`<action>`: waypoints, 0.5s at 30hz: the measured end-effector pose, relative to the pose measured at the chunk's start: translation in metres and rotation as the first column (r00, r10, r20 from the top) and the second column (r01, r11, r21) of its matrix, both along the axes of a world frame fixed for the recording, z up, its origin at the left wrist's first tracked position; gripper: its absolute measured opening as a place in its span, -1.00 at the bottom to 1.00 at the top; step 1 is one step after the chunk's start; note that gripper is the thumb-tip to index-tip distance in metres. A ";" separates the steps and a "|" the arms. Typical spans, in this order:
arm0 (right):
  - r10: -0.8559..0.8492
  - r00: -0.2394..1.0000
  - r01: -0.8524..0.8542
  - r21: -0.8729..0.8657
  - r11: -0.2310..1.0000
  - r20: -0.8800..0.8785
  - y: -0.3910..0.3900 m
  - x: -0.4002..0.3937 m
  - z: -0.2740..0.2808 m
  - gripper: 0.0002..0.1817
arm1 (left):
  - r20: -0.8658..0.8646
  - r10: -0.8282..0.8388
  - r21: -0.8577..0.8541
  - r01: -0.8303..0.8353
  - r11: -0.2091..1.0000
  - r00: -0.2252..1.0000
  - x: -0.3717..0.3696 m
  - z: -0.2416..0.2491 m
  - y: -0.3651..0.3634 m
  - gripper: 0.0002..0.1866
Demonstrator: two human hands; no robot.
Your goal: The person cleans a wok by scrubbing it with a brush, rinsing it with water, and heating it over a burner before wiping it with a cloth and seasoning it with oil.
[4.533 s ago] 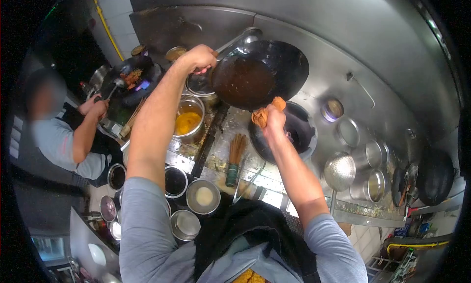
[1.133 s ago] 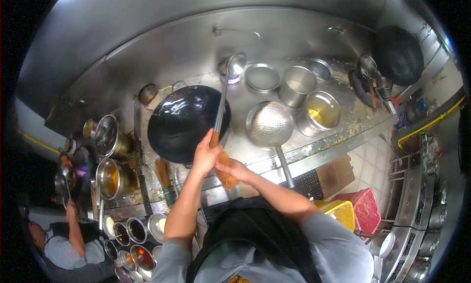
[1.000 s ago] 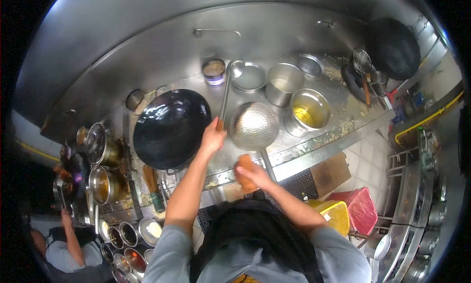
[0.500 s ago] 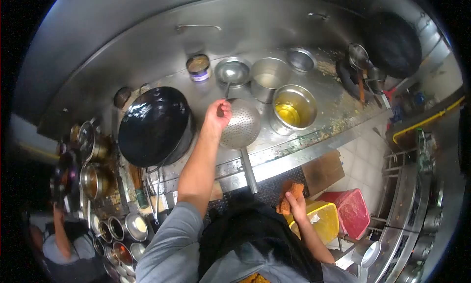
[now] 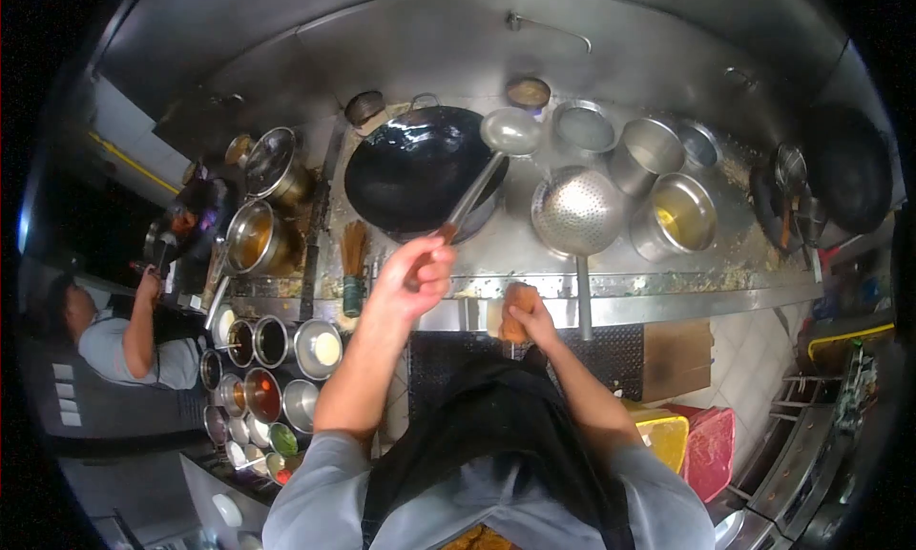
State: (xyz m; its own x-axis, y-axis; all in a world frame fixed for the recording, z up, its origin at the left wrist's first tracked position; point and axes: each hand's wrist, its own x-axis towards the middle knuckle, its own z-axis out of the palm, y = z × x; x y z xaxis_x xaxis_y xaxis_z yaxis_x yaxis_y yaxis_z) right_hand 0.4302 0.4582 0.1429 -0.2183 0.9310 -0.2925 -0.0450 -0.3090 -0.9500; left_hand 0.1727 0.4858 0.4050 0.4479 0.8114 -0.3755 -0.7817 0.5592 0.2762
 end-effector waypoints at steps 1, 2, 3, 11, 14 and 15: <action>-0.004 1.000 0.004 -0.004 1.000 -0.008 0.000 -0.012 -0.004 -0.36 | -0.101 0.021 -0.010 -0.022 1.000 0.995 -0.015 0.009 -0.019 -0.78; 0.080 0.897 -0.110 0.045 0.993 0.434 -0.002 -0.023 -0.007 -0.33 | -0.159 0.030 -0.065 -0.041 0.997 0.987 -0.034 0.009 -0.035 -0.77; 0.114 0.604 -0.233 0.038 0.972 0.789 -0.006 -0.033 -0.011 -0.30 | -0.205 0.018 -0.065 -0.032 0.997 0.979 -0.052 0.009 -0.050 -0.75; -0.227 0.656 0.039 0.267 0.963 0.720 -0.038 -0.048 -0.005 -0.22 | -0.550 -0.027 -0.110 -0.040 0.993 0.835 -0.173 0.001 -0.124 -0.62; -0.297 0.669 0.111 0.304 0.946 0.682 -0.059 -0.037 0.008 -0.22 | -0.820 -0.007 0.005 0.019 1.000 0.573 -0.193 -0.009 -0.125 -0.45; -0.369 0.638 0.111 0.393 0.913 0.676 -0.067 -0.033 0.000 -0.28 | -0.974 0.002 0.030 0.117 0.993 0.228 -0.194 -0.018 -0.120 -0.36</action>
